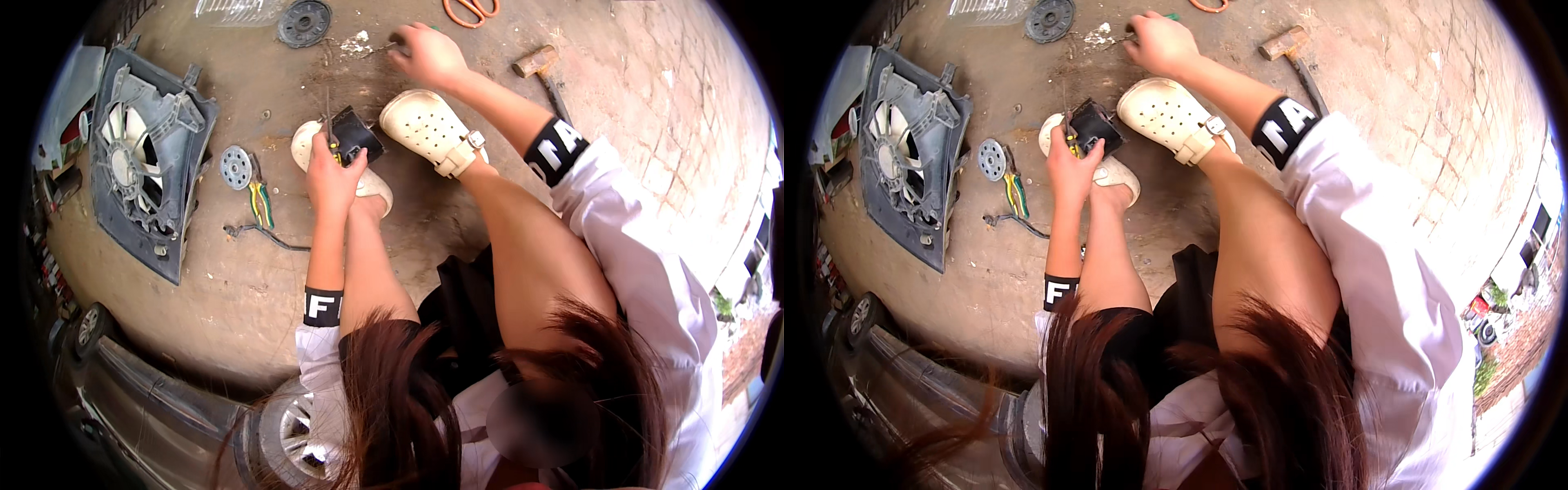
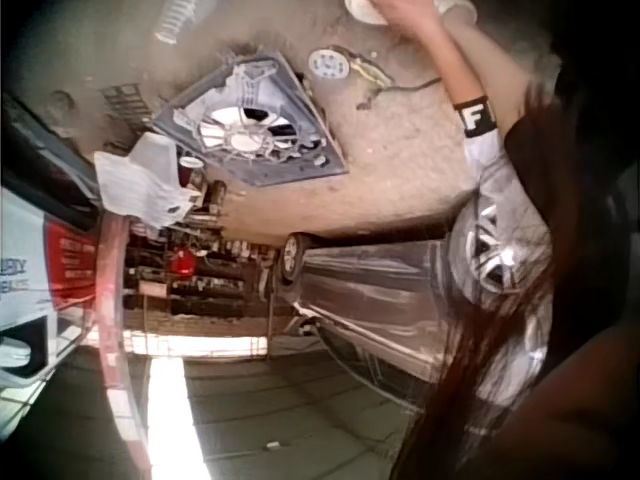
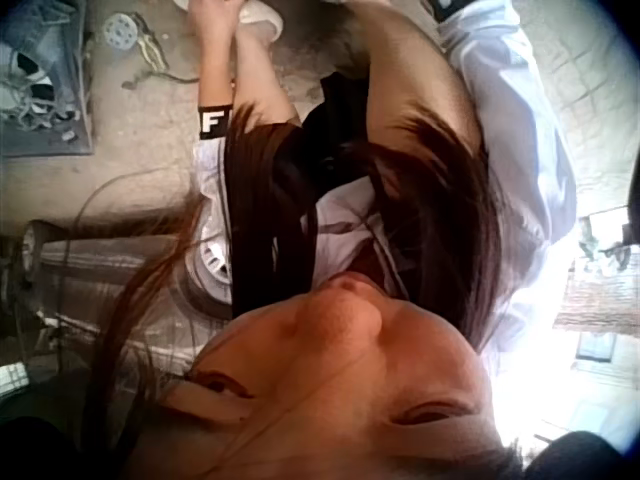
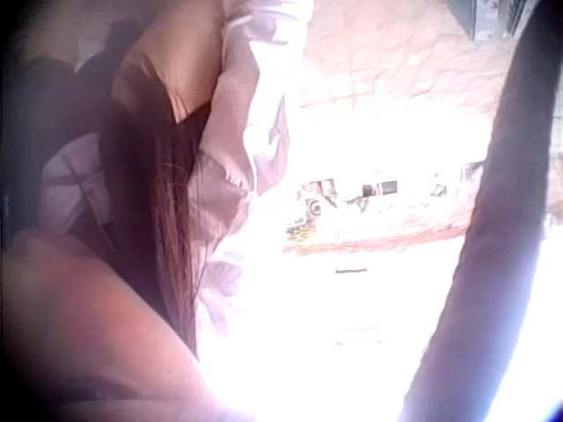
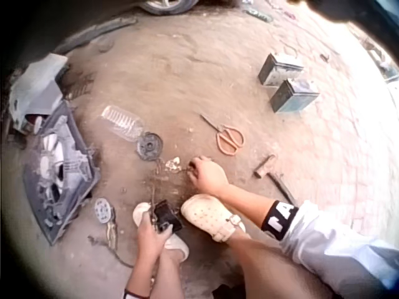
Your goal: The person disassembles a car motor by hand and with tools, removing the outer casing and internal components. They use a hammer to strike the motor casing and a screwdriver to pry parts apart, then inspect the separated rotor and stator.
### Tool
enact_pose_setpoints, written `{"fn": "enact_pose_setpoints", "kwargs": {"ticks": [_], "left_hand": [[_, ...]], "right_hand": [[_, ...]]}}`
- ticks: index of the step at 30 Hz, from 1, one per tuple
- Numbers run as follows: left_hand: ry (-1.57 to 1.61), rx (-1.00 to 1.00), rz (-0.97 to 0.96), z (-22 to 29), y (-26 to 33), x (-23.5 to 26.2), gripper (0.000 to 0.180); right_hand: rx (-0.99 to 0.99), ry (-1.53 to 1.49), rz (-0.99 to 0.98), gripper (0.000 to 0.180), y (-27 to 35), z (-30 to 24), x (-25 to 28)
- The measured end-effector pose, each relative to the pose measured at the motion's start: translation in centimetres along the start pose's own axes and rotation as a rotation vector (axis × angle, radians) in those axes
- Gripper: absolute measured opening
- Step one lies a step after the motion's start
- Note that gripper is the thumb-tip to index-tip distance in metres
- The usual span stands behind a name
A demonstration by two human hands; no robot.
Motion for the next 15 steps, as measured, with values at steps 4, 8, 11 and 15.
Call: {"fn": "enact_pose_setpoints", "kwargs": {"ticks": [4,8,11,15], "left_hand": [[-0.096,0.091,-0.048,0.7,0.4,0.8,0.068],[-0.118,0.018,0.015,0.5,0.4,0.8,0.071],[-0.102,-0.014,-0.029,0.4,0.1,0.8,0.069],[-0.111,0.037,-0.072,0.2,0.5,2.7,0.070]], "right_hand": [[-0.220,-0.185,0.274,0.022,9.2,0.1,1.9],[-0.146,-0.272,-0.037,0.030,14.2,-1.2,3.2],[-0.020,-0.228,-0.254,0.037,14.5,-2.4,4.3],[0.112,-0.174,-0.552,0.042,14.3,-4.6,6.7]]}}
Point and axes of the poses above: each hand's wrist, its own y-axis away from the middle knuckle, its own x-axis out of the back of the hand, z = x × y, the point moved 4 cm from there along -y, towards the middle knuckle, and after that the axes turned 7 degrees about x, right-handed, at the moved point
